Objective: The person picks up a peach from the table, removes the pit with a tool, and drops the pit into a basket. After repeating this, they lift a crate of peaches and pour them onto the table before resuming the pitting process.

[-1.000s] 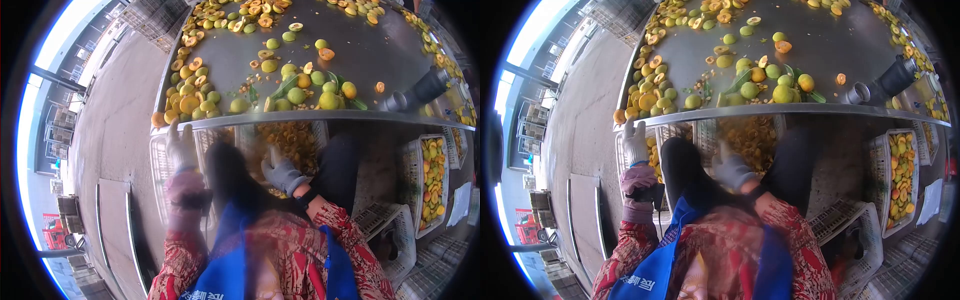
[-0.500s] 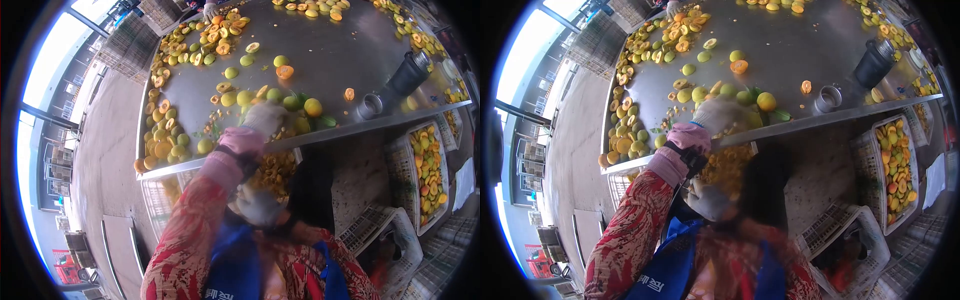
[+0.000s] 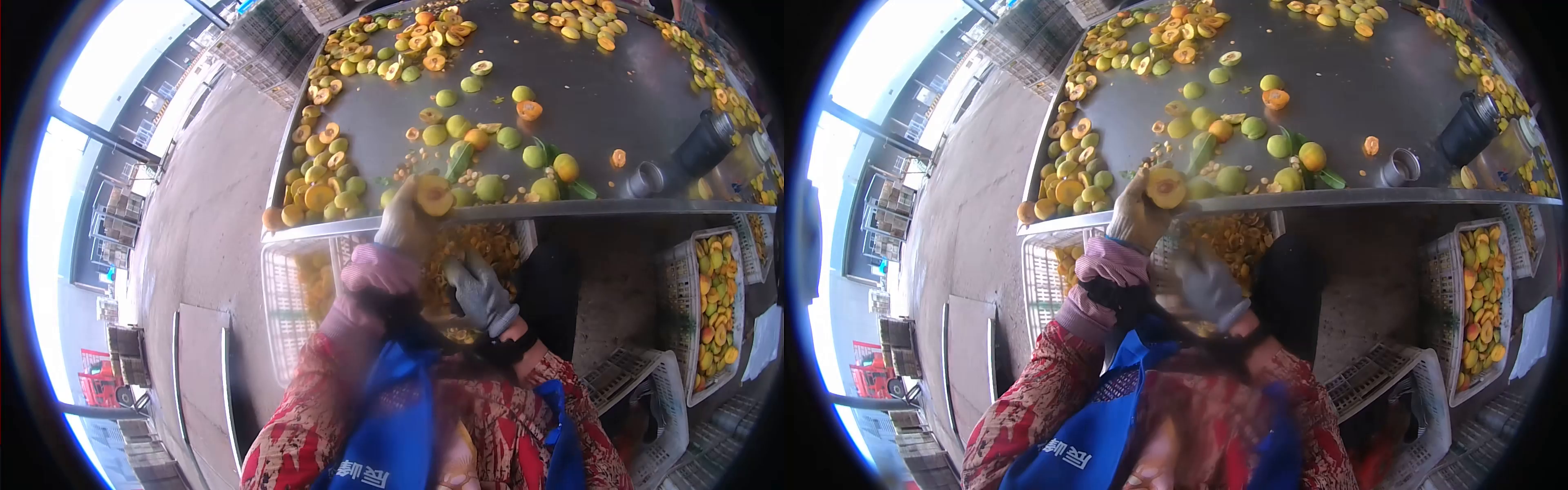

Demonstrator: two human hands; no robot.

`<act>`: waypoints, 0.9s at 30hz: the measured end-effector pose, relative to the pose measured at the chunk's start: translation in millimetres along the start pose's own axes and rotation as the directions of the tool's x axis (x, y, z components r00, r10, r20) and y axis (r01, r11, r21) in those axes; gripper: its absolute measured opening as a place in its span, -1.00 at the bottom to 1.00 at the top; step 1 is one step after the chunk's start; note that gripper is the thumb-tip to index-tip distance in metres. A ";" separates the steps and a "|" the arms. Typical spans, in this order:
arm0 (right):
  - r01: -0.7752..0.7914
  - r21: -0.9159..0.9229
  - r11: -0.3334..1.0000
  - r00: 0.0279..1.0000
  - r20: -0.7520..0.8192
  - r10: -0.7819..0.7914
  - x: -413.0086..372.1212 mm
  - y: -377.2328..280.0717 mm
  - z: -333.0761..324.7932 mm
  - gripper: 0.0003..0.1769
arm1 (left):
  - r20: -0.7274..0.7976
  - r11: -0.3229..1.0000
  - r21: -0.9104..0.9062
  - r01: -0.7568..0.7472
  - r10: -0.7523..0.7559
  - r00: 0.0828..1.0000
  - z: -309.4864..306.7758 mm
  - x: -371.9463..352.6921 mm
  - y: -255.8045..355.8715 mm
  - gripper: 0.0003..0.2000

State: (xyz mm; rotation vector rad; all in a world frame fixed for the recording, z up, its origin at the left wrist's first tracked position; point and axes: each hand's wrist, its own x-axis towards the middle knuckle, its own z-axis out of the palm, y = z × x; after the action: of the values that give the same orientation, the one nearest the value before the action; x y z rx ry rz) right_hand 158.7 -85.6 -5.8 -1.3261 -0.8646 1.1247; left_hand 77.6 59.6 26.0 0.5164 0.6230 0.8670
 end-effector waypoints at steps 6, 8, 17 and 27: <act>0.022 -0.169 0.985 0.992 0.123 -0.001 -7.8 1.9 17.9 -0.75 | 0.148 0.560 0.769 -0.310 0.315 0.938 -36.3 -59.1 -12.6 -0.75; 0.559 -0.373 0.740 0.826 0.173 -0.537 9.3 12.3 23.4 -0.74 | -0.068 0.995 0.088 -0.045 0.051 0.996 -26.5 -74.2 -16.4 -0.67; -0.249 -0.074 0.966 0.955 0.148 0.258 5.2 -8.8 20.1 -0.77 | 0.302 0.794 -0.568 0.215 -0.041 0.952 -145.8 -37.0 -50.6 -0.63; -0.380 -0.060 0.923 0.902 0.195 0.384 -4.1 -8.2 54.1 -0.75 | -0.170 0.973 -0.220 -0.064 0.027 0.985 -87.2 -73.2 -31.2 -0.57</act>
State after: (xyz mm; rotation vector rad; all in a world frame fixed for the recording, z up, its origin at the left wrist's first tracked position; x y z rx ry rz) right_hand 107.0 -73.3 7.9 -1.4544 -0.7802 1.5856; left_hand -1.7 -3.2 -34.9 0.2559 0.6566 1.0175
